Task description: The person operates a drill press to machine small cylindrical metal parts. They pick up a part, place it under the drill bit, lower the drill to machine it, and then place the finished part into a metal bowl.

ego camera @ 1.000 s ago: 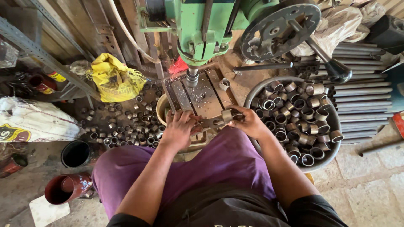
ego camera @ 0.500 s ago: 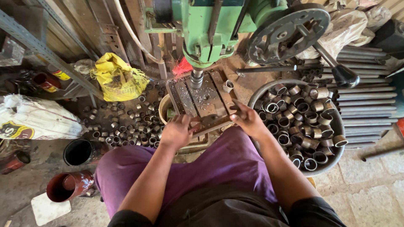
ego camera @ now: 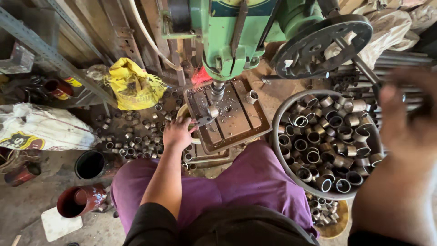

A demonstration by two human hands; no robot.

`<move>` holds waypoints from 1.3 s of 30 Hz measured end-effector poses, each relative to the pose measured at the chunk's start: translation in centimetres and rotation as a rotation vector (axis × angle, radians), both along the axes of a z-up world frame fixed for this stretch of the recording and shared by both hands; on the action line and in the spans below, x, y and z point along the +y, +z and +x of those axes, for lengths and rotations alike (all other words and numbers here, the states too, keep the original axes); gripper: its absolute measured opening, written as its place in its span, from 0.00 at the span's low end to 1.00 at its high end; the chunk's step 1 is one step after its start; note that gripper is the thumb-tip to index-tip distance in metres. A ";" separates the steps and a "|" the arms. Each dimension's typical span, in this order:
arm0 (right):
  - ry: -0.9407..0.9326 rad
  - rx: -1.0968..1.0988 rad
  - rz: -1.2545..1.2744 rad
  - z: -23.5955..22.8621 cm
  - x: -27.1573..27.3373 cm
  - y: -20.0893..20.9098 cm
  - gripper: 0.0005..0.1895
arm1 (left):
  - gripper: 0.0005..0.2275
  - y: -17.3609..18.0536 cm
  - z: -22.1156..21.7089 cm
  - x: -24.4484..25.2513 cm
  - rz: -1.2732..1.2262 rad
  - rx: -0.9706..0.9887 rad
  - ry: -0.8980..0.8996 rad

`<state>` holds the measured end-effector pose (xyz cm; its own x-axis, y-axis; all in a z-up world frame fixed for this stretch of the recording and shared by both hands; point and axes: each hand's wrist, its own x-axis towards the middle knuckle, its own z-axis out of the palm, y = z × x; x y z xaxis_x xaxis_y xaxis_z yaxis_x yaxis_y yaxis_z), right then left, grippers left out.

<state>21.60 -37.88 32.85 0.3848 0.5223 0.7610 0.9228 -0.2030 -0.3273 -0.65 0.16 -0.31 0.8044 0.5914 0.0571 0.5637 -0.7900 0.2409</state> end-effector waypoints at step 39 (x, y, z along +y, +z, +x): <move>0.035 0.683 -0.030 6.2 6.2 -7.8 0.08 | 0.14 0.0 0.1 0.2 -0.002 -0.004 0.010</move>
<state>27.79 -31.69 25.06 0.7557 0.5606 0.3385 0.5177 -0.1948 -0.8331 -0.56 0.33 -0.30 0.7980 0.5997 0.0591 0.5708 -0.7836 0.2452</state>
